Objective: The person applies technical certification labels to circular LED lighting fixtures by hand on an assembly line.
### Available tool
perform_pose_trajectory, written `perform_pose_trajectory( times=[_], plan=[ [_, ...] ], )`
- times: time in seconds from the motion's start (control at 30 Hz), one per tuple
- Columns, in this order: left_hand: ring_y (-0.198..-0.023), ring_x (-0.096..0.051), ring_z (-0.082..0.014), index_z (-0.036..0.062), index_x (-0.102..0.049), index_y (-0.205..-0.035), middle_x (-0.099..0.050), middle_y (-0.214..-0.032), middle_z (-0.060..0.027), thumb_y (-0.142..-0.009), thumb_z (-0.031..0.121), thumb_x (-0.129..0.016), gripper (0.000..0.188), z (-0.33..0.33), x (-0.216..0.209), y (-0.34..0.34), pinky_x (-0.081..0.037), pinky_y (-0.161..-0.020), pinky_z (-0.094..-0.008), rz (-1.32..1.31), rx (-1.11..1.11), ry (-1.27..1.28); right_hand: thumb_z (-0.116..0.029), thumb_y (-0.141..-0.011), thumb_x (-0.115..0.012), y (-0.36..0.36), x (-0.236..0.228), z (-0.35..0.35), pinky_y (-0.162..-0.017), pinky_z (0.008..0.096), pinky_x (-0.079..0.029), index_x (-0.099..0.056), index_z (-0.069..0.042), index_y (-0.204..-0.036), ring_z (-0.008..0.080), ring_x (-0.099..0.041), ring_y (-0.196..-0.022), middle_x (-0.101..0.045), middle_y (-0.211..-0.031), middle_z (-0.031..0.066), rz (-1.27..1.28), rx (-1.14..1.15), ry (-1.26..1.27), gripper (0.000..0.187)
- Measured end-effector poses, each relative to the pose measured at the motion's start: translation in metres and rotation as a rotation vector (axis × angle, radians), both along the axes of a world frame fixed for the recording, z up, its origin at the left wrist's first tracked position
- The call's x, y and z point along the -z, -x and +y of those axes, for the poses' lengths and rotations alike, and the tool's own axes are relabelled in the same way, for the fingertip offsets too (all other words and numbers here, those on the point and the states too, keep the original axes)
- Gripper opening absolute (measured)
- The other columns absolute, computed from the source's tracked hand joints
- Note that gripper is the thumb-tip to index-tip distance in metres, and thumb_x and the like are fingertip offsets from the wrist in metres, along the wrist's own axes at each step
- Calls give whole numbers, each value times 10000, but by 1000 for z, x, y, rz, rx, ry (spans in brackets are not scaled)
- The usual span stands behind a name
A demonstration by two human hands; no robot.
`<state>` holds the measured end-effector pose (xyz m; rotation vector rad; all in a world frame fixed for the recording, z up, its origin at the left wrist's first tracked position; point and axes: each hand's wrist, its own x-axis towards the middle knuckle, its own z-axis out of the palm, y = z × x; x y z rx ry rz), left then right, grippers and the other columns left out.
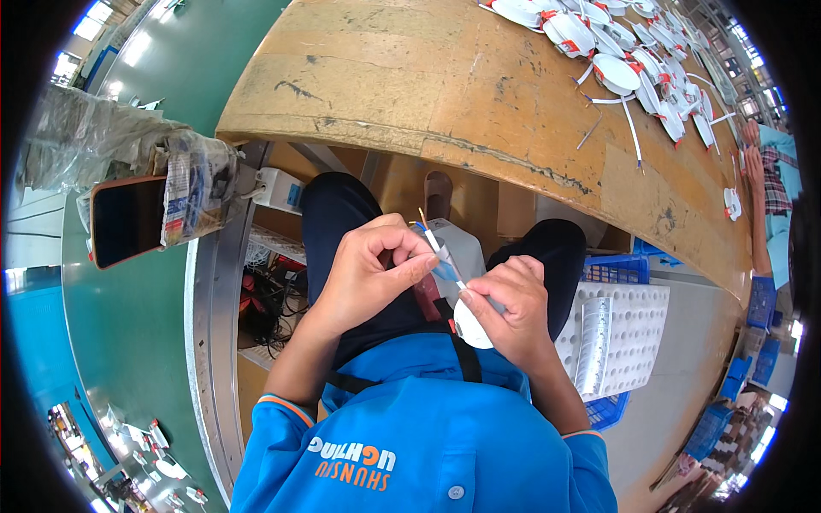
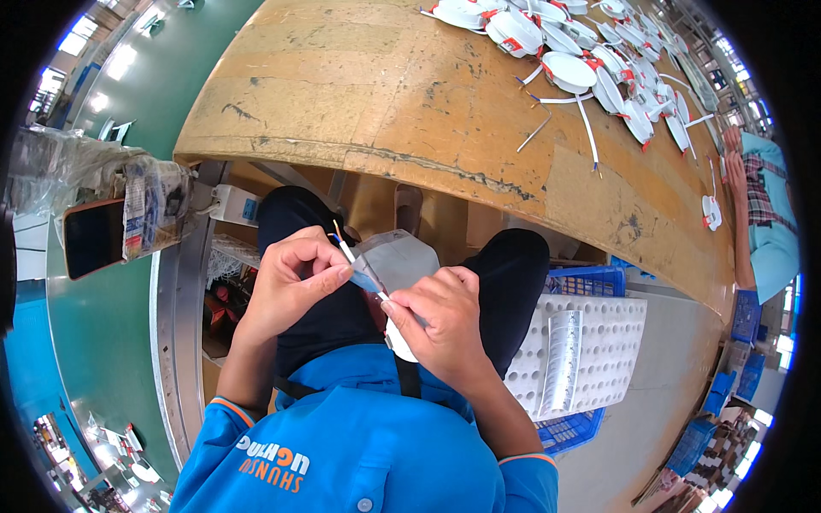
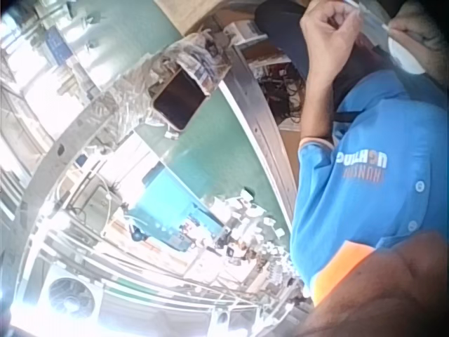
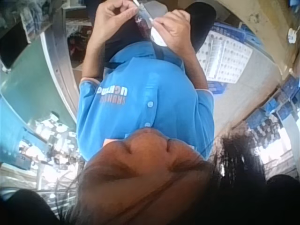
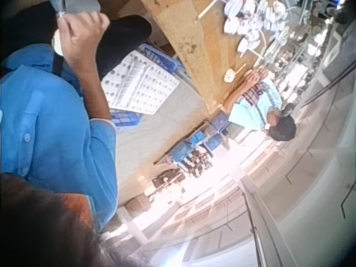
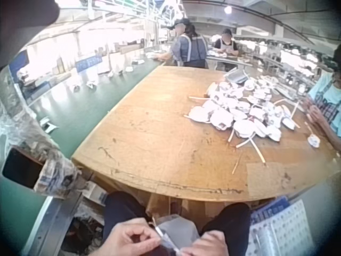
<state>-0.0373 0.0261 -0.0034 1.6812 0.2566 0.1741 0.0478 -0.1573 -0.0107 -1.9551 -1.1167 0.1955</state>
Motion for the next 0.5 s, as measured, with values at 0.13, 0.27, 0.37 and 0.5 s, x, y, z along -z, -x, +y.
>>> perform_pose_trajectory(
  times=[0.13,0.27,0.37,0.5],
  plan=[
    [-611,-429,-134,32,-612,-696,-458,-638,-20,-644,44,-693,97,-6,1,-1,-342,-563,-250,-125,-126,-320,-133,-695,-656,1,0,2,-713,331,-312,-617,-81,-666,182,-470,-607,-529,-595,17,-20,5,8,71],
    [-633,-464,-200,55,-612,-683,-484,-630,-40,-599,47,-712,131,-12,-1,-1,-368,-596,-288,-156,-198,-528,-136,-693,-655,2,0,1,-703,336,-317,-615,-72,-659,191,-480,-611,-540,-602,26,-5,22,30,83],
    [-663,-480,-210,59,-600,-664,-524,-651,-42,-592,45,-712,133,-14,0,-2,-381,-598,-296,-187,-204,-584,-134,-693,-653,3,0,1,-693,337,-319,-614,-68,-655,194,-482,-611,-543,-603,30,17,26,44,86],
    [-662,-487,-214,59,-595,-655,-560,-697,-50,-596,43,-709,130,-11,2,-4,-390,-601,-301,-247,-156,-599,-133,-696,-647,4,1,0,-681,333,-321,-613,-64,-650,194,-483,-612,-544,-602,33,57,27,76,89]
  ],
)
